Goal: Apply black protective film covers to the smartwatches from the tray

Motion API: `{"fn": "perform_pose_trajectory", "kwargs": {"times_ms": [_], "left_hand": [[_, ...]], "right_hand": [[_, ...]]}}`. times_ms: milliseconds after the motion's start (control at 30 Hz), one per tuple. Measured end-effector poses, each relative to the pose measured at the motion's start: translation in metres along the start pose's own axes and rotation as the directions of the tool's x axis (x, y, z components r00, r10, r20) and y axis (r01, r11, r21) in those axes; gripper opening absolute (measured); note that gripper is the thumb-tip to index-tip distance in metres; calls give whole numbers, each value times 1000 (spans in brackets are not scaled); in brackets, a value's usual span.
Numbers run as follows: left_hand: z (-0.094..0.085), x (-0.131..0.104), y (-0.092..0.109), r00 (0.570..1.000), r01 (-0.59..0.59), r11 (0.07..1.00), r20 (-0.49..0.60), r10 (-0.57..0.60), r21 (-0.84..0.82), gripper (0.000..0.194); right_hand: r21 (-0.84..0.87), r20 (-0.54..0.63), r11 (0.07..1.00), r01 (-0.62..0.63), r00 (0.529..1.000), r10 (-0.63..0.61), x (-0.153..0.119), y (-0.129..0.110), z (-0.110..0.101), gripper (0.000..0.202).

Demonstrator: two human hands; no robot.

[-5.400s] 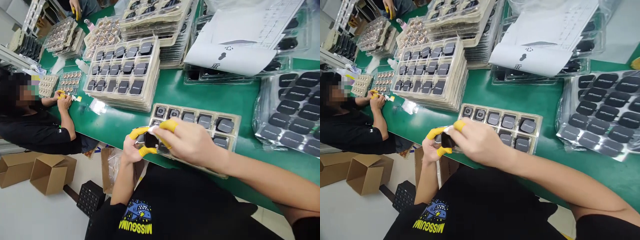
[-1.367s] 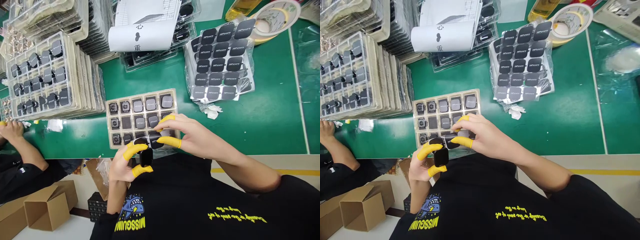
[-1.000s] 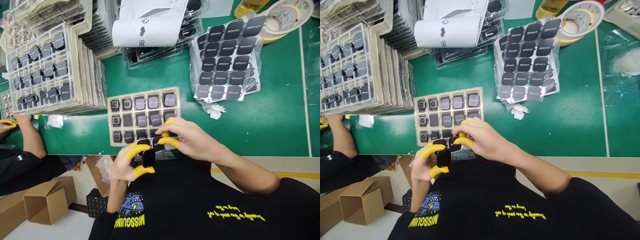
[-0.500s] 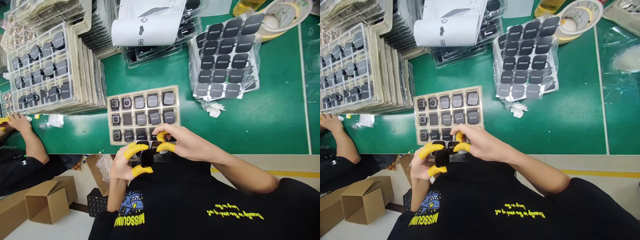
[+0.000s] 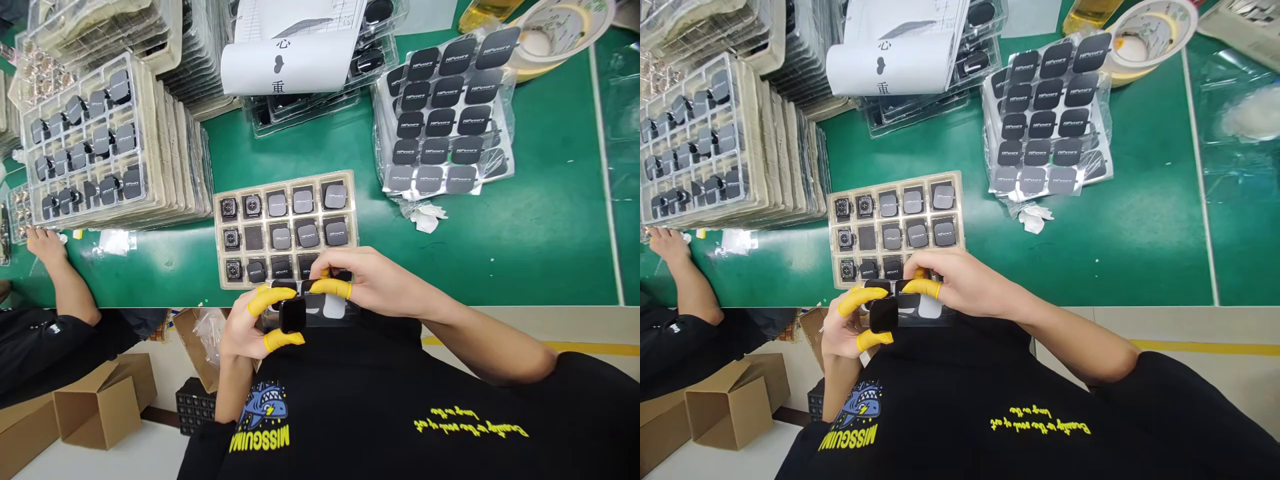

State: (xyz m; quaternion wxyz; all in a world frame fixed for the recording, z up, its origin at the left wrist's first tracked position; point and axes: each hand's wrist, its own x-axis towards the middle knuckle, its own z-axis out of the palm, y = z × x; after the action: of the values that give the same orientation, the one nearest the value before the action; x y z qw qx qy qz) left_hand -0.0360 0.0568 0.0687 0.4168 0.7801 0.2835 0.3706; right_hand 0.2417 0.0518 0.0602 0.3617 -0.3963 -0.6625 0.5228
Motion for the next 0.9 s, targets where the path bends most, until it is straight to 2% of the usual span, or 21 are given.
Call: {"fn": "perform_pose_trajectory", "kwargs": {"times_ms": [133, 267, 433, 533, 633, 767, 833, 900], "left_hand": [[3, -5, -6, 999, 40, 998, -17, -39, 43, 66], [7, -12, -13, 989, 124, 992, -85, -124, -2, 64], [7, -25, -30, 952, 192, 963, -204, -229, -188, 69], [4, -29, -42, 924, 205, 952, -275, -265, -227, 69], [4, -27, -51, 922, 205, 960, -291, -255, -190, 69], [12, -18, -56, 953, 180, 973, -221, -210, -145, 70], [18, -13, -57, 960, 172, 972, -196, -202, -160, 72], [23, -10, -57, 963, 163, 972, -186, -194, -168, 73]], "right_hand": [[-141, -54, 986, 85, 994, -93, -2, 3, 6, 10], [-258, -165, 947, 191, 957, -237, -2, 5, 11, 11], [-281, -188, 906, 315, 908, -374, -1, 7, 12, 12], [-243, -167, 896, 372, 894, -416, -6, 1, 8, 9], [-124, -200, 939, 320, 919, -339, -15, -13, -2, 7], [25, -285, 997, 79, 956, -69, -13, -36, -16, 4], [51, -264, 999, 7, 965, 7, -2, -44, -19, 8], [55, -193, 998, -31, 980, 41, 11, -48, -21, 13]]}}
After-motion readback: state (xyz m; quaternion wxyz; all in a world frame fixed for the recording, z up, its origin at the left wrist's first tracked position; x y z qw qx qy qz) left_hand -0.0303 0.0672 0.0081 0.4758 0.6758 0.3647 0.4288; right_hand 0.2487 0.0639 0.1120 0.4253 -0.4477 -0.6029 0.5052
